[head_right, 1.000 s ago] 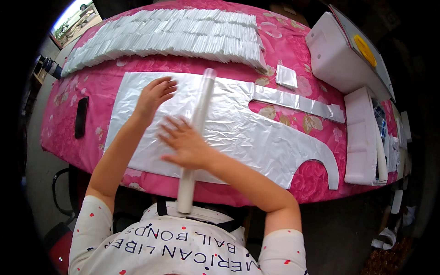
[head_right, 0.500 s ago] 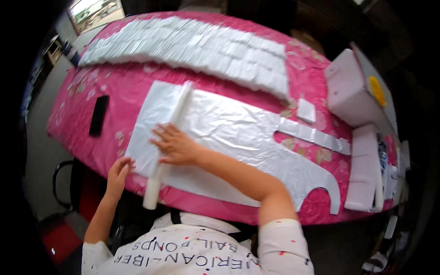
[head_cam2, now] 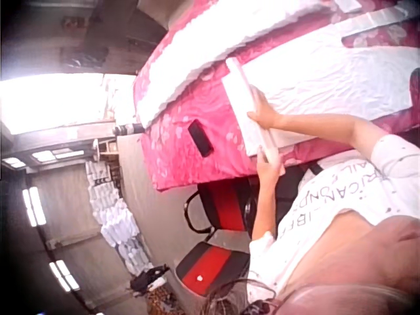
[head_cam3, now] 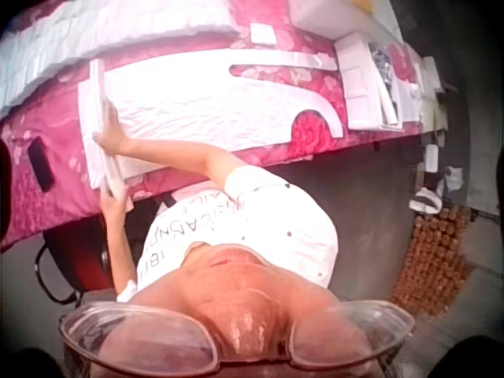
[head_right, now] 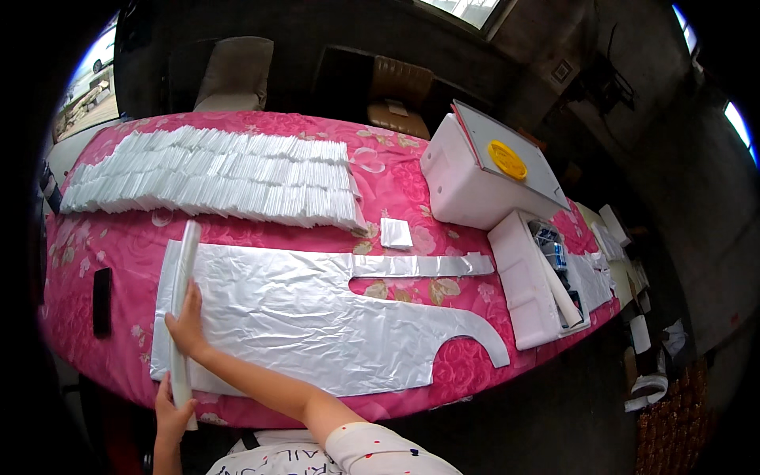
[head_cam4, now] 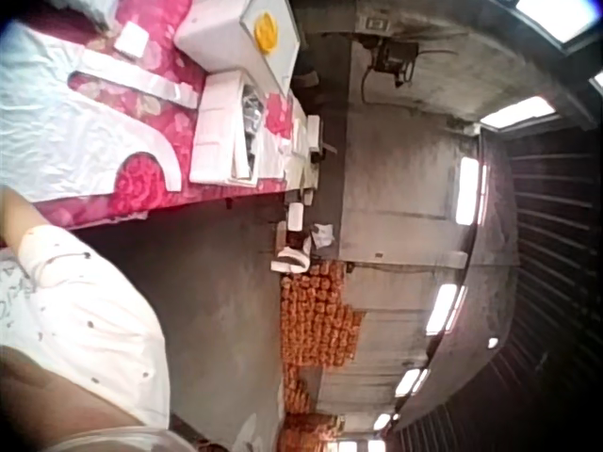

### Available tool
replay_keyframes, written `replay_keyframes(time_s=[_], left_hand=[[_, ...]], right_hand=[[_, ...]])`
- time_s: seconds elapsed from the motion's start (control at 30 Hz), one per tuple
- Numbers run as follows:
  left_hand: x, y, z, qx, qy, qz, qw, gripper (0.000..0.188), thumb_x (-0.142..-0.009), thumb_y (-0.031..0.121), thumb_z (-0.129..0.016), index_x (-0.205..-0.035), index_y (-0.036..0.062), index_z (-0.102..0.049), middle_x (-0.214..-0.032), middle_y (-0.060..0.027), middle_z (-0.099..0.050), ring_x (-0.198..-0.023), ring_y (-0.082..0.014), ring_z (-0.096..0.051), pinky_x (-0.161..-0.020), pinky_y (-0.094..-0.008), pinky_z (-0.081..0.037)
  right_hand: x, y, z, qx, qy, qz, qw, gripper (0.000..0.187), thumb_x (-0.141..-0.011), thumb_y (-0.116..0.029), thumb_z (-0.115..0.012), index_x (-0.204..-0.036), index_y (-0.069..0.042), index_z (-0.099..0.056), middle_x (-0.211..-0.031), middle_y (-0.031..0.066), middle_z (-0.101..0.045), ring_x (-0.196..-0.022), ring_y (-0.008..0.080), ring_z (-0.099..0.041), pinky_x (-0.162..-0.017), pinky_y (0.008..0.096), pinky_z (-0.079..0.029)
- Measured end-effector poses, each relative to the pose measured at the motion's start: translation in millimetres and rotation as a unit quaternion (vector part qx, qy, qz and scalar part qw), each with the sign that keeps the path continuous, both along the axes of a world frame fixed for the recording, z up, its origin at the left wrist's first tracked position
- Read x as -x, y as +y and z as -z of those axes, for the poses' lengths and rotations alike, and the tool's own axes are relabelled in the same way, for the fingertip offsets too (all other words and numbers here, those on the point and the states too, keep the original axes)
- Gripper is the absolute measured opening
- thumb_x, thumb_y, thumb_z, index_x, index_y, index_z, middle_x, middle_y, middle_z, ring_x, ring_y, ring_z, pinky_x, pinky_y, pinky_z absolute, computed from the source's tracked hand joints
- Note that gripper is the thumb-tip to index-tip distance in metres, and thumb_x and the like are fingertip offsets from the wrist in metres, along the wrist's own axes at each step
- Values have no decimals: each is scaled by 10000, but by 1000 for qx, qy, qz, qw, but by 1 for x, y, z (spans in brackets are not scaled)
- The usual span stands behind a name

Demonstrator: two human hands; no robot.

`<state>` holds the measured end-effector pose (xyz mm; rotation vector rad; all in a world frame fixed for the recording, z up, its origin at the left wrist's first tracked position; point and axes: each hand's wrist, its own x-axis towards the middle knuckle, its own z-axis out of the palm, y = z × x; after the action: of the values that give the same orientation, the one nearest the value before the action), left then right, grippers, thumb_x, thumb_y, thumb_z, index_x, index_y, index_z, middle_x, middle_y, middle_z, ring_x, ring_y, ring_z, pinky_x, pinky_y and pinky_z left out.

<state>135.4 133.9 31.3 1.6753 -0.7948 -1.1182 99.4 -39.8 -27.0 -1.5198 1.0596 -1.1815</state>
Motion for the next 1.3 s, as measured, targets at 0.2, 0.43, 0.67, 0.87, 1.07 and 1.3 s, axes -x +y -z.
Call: replay_keyframes(time_s=[0.2,0.43,0.67,0.87,1.07,1.3], left_hand=[[31,-6,-22,80,549,98,826,911,-632,321,-712,-1328,-83,-284,-1198,-281,-511,-721,-202,-598,-609,-317,-491],[55,-36,-32,-43,278,144,949,837,-654,478,-738,-1204,-69,-424,-908,-147,-606,-618,-132,-575,-528,-258,-503],[59,-36,-15,-43,440,294,847,812,-674,515,-715,-1178,-68,-457,-811,-88,-588,-630,-133,-584,-576,-282,-518],[68,-59,-5,-22,233,81,969,407,-869,296,-564,-1170,28,-504,-882,-59,-585,-810,-93,-550,-682,-254,-454],[62,-47,-7,-123,142,221,957,443,-842,339,-583,-1135,14,-513,-749,-54,-563,-593,-117,-549,-548,-266,-458],[27,9,15,-248,342,254,870,657,-733,510,-660,-1138,11,-522,-706,-55,-557,-530,-131,-549,-506,-258,-450]], right_hand=[[53,-12,-72,-339,-460,-269,775,422,-785,-257,-659,-1088,-5,-507,-832,44,-562,-737,129,-561,-681,286,-504],[121,-19,-110,-240,-369,-192,877,584,-750,-194,-682,-1202,-5,-363,-882,90,-558,-766,151,-582,-701,307,-510],[147,-4,-107,-268,-387,-186,862,668,-729,-184,-691,-1238,8,-304,-900,97,-532,-776,161,-578,-697,318,-512],[146,8,-76,-236,-286,-89,924,609,-757,-135,-682,-1227,11,-323,-882,93,-537,-789,171,-579,-712,330,-510],[153,-4,-54,-283,-281,-47,916,549,-783,-115,-657,-1201,44,-339,-920,119,-571,-786,188,-587,-692,321,-502],[220,-84,-33,-200,-167,76,963,352,-817,-151,-640,-1105,3,-508,-914,72,-606,-751,117,-562,-685,224,-464]])
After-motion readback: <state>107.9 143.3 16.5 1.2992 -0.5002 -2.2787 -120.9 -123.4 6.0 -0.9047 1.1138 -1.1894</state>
